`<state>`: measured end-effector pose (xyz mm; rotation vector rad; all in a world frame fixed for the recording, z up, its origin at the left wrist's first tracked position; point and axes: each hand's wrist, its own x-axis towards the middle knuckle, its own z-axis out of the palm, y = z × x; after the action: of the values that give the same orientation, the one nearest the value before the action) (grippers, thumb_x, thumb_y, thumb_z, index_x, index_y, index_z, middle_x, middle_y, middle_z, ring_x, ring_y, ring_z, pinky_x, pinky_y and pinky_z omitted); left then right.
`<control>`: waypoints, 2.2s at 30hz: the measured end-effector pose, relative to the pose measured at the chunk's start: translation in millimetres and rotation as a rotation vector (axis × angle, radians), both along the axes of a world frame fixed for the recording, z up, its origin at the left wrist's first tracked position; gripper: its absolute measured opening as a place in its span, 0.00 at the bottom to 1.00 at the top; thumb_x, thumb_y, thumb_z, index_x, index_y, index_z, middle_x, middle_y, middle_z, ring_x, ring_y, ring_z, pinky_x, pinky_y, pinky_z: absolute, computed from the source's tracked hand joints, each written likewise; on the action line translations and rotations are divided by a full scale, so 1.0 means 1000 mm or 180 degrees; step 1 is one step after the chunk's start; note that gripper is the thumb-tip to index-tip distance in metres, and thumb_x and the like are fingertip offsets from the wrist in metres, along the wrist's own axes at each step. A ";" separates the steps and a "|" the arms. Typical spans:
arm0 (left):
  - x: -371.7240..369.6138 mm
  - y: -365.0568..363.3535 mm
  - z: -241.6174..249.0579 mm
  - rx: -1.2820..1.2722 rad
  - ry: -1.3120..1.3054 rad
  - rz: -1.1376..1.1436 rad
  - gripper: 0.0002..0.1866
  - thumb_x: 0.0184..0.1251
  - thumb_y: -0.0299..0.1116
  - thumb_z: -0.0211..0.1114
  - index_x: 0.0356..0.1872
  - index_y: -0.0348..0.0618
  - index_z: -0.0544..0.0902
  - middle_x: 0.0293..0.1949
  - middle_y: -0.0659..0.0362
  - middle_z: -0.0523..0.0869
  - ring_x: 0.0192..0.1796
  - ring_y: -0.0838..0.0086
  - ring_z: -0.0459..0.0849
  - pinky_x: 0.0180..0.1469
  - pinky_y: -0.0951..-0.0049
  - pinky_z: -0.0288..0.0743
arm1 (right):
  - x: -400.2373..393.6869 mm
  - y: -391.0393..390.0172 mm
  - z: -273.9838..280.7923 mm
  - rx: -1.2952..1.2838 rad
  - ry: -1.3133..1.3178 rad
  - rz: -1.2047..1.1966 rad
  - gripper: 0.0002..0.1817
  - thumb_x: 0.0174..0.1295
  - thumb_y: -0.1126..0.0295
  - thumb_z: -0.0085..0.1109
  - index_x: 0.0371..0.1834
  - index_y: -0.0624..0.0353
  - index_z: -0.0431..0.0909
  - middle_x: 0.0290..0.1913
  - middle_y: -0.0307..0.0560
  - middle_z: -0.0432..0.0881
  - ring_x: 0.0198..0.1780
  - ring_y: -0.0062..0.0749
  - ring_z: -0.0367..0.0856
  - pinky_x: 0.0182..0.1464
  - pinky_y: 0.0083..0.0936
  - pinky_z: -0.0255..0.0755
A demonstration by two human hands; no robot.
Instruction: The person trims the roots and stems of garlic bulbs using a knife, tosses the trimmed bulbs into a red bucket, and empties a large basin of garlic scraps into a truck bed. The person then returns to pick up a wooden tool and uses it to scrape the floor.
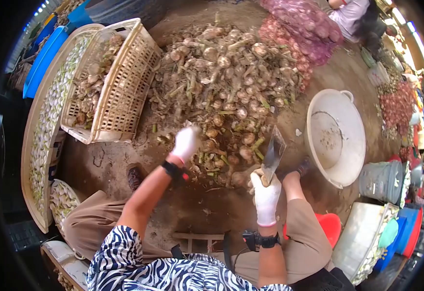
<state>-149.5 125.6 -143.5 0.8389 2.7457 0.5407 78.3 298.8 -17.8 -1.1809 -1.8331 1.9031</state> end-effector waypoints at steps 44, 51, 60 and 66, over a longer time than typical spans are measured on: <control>0.173 -0.029 0.161 0.2078 -0.0856 -0.0831 0.29 0.52 0.37 0.75 0.54 0.34 0.77 0.40 0.48 0.85 0.43 0.61 0.85 0.47 0.67 0.78 | 0.086 -0.050 0.064 0.3848 -0.0099 0.2422 0.13 0.48 0.70 0.66 0.35 0.55 0.73 0.31 0.46 0.79 0.34 0.42 0.83 0.35 0.37 0.77; 0.185 -0.042 0.199 0.1925 -0.1677 -0.0268 0.33 0.43 0.35 0.78 0.54 0.33 0.80 0.45 0.50 0.87 0.46 0.71 0.87 0.53 0.71 0.78 | 0.073 -0.019 -0.004 0.3431 -0.0675 0.1709 0.06 0.54 0.70 0.60 0.33 0.58 0.77 0.26 0.56 0.81 0.31 0.53 0.83 0.32 0.45 0.77; 0.173 -0.037 0.165 0.2207 -0.1375 -0.0344 0.32 0.52 0.37 0.77 0.58 0.34 0.77 0.40 0.52 0.88 0.42 0.75 0.85 0.46 0.72 0.79 | 0.072 -0.056 0.057 0.3569 0.0115 0.2377 0.15 0.46 0.69 0.67 0.36 0.56 0.73 0.28 0.50 0.78 0.31 0.46 0.82 0.33 0.40 0.77; 0.185 -0.039 0.205 0.1913 -0.1505 -0.0320 0.32 0.44 0.36 0.77 0.53 0.33 0.81 0.41 0.52 0.87 0.44 0.72 0.86 0.53 0.72 0.78 | 0.067 0.000 -0.011 0.3431 -0.1182 0.1744 0.08 0.57 0.68 0.62 0.34 0.60 0.77 0.27 0.55 0.83 0.30 0.52 0.84 0.33 0.44 0.78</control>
<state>35.7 86.8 61.3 0.8201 2.1108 1.3795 145.5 299.1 -29.1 -0.6695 -2.9670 0.5279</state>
